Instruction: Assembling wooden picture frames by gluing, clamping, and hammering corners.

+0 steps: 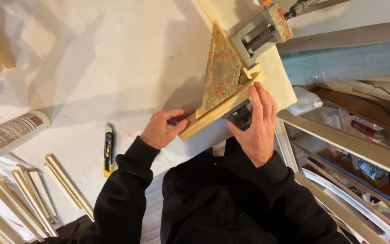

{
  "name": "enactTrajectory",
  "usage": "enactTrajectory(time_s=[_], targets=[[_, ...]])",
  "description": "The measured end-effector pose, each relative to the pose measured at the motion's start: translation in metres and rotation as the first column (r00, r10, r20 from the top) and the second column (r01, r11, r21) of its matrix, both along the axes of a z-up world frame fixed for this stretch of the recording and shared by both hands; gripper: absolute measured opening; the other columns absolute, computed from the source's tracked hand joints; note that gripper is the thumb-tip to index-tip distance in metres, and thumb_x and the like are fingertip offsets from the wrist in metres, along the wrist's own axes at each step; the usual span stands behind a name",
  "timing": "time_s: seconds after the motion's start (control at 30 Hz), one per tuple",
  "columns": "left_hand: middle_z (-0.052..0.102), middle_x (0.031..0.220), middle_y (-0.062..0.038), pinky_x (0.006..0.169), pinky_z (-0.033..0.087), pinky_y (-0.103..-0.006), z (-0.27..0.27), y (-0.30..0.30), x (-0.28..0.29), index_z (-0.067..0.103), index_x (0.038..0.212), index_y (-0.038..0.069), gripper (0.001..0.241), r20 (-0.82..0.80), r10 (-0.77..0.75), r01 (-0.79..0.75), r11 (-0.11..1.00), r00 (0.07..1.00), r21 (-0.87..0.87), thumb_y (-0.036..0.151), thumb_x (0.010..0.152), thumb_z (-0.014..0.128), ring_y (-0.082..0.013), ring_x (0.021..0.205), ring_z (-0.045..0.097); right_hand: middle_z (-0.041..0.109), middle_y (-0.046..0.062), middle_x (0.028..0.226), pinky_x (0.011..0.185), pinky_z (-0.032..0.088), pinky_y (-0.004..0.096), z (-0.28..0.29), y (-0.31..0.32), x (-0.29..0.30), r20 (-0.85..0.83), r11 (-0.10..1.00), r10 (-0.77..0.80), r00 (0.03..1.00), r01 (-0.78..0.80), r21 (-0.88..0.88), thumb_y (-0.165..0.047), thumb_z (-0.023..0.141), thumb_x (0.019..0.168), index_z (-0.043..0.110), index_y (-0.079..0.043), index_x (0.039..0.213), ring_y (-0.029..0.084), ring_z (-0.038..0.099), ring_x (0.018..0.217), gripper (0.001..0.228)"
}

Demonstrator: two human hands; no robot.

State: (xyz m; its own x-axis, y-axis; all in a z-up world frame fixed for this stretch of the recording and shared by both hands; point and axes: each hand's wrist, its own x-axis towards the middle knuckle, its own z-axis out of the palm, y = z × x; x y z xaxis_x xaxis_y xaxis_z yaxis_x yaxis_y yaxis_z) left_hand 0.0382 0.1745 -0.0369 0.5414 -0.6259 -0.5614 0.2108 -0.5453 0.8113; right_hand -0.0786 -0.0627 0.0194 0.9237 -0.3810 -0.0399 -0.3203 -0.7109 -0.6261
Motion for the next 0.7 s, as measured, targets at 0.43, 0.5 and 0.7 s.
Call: enactTrajectory(time_s=[0.43, 0.5, 0.7], targets=[[0.080, 0.104, -0.011, 0.083, 0.061, -0.0301, 0.004, -0.012, 0.003, 0.073, 0.125, 0.005, 0.035, -0.107, 0.030, -0.028, 0.999, 0.994, 0.021, 0.019, 0.093, 0.067, -0.0166, 0.090, 0.078, 0.054, 0.015, 0.146, 0.113, 0.048, 0.045, 0.002, 0.003, -0.002, 0.069, 0.997, -0.008, 0.998, 0.003, 0.079, -0.004, 0.090, 0.074, 0.055, -0.005, 0.142, 0.038, 0.052, 0.139, 0.076], [0.080, 0.106, -0.011, 0.083, 0.061, -0.0301, 0.004, -0.014, 0.006, 0.072, 0.125, 0.004, 0.035, -0.101, 0.024, -0.023, 1.000, 0.995, 0.014, 0.019, 0.093, 0.067, -0.0167, 0.091, 0.078, 0.055, 0.014, 0.146, 0.113, 0.049, 0.045, 0.000, 0.002, -0.001, 0.083, 0.997, -0.008, 0.997, 0.002, 0.077, -0.004, 0.090, 0.074, 0.056, -0.005, 0.141, 0.037, 0.053, 0.139, 0.075], [0.079, 0.113, -0.012, 0.090, 0.060, -0.0302, 0.006, -0.015, 0.009, 0.069, 0.129, 0.002, 0.038, -0.139, 0.016, -0.017, 1.000, 0.990, -0.004, 0.015, 0.094, 0.065, -0.0163, 0.099, 0.077, 0.055, 0.014, 0.144, 0.111, 0.049, 0.044, -0.001, 0.000, -0.001, 0.090, 0.996, 0.001, 0.996, -0.009, 0.090, -0.004, 0.090, 0.074, 0.057, -0.006, 0.140, 0.037, 0.054, 0.137, 0.074]])
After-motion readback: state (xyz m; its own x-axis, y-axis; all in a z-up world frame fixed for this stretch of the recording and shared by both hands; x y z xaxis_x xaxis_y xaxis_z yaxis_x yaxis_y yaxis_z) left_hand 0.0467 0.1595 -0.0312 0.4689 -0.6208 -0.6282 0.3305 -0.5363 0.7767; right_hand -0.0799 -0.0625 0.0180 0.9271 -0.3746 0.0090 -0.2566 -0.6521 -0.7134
